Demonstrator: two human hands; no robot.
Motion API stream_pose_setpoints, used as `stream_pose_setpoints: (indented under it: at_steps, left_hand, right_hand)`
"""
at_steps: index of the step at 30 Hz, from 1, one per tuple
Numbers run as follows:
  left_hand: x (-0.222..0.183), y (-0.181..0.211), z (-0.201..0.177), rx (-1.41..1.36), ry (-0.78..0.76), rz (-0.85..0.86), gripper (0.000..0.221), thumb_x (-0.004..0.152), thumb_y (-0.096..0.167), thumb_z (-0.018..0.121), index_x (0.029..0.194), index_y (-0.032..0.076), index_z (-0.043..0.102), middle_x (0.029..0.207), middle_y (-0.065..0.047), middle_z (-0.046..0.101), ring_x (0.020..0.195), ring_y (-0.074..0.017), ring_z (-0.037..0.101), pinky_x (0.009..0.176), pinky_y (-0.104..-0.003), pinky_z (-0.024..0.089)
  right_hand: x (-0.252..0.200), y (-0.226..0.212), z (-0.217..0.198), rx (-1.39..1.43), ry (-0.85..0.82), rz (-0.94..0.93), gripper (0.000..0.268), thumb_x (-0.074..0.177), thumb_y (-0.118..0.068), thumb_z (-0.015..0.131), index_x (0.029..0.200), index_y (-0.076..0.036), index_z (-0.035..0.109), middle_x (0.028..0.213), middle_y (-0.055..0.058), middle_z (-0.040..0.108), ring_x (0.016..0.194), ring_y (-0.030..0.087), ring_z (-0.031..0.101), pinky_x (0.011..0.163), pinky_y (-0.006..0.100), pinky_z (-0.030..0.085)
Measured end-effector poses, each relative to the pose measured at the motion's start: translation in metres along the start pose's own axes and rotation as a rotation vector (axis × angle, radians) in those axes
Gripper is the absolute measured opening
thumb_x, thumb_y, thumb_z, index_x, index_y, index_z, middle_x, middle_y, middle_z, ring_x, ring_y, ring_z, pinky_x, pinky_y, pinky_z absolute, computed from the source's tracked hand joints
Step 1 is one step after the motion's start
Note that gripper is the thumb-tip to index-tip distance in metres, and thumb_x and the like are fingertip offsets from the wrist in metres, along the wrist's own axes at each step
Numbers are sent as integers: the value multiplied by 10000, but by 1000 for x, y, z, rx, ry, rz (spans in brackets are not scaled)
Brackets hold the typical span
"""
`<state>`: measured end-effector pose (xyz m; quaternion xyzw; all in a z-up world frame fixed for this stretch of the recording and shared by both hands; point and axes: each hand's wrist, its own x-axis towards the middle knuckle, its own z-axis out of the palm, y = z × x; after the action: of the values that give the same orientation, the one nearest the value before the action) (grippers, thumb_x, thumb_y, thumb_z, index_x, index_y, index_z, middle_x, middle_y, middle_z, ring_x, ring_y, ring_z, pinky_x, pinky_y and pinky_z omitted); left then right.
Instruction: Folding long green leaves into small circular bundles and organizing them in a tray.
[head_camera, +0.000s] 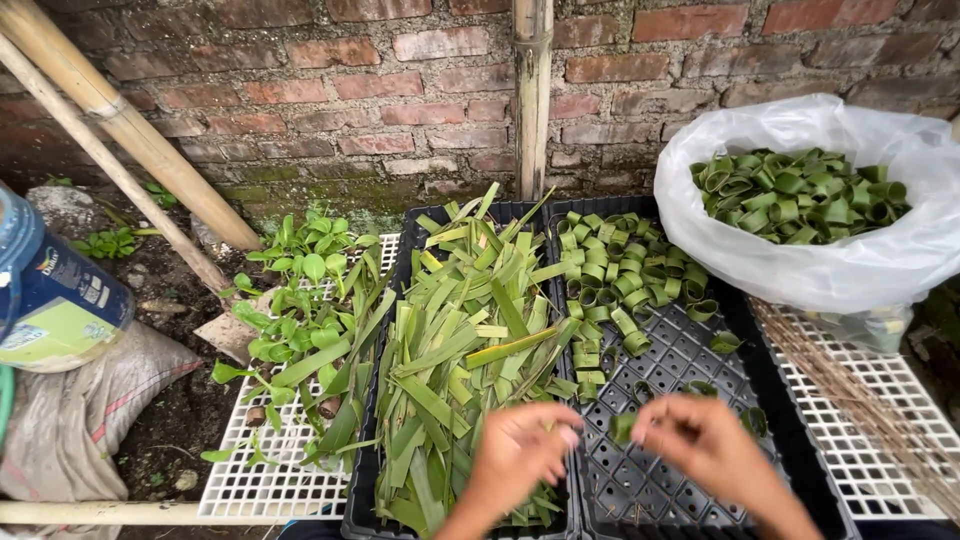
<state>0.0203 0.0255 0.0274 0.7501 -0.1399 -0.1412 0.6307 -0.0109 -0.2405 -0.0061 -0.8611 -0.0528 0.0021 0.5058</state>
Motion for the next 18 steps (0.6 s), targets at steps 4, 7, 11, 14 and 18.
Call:
stream_pose_setpoints:
  at_steps: [4, 7, 11, 14, 18]
  left_hand:
    - [48, -25, -47, 286, 224, 41, 233, 937, 190, 666, 1138, 131, 768, 885, -44, 839, 594, -82, 735, 386, -125, 503]
    - [83, -60, -51, 704, 140, -97, 224, 921, 137, 715, 1125, 203, 779, 1082, -5, 814, 414, -20, 479, 407, -186, 487]
    - [115, -93, -40, 1055, 40, -52, 346, 911, 294, 736, 1242, 202, 698, 1374, -64, 626, 1310, -286, 526, 1135, -500, 401]
    - [127, -113, -50, 1100, 119, -14, 389, 945, 383, 659, 1277, 182, 673, 1353, -26, 649, 1265, -241, 523, 1054, -467, 417]
    - [120, -124, -71, 1099, 262, 55, 375, 961, 395, 602, 1227, 161, 726, 1357, -51, 673, 1249, -240, 558, 1002, -496, 402]
  right_hand:
    - [23, -19, -31, -717, 105, 382, 564, 910, -468, 705, 1390, -213, 557, 599, -85, 596, 508, 73, 575, 468, 216, 496]
    - [21, -1, -33, -743, 32, 362, 498, 931, -500, 666, 1355, -255, 570, 588, -93, 548, 505, 75, 521, 477, 224, 427]
    - [18, 32, -22, -599, -81, 373, 395, 931, -505, 656, 1266, -296, 659, 550, -76, 503, 496, 99, 524, 538, 286, 396]
    - [13, 41, -26, -564, -142, 443, 371, 945, -503, 647, 1264, -313, 664, 560, -69, 511, 513, 114, 546, 568, 283, 400]
    - [13, 49, -29, -588, -184, 503, 367, 950, -530, 630, 1262, -338, 651, 565, -90, 560, 522, 97, 589, 603, 251, 463]
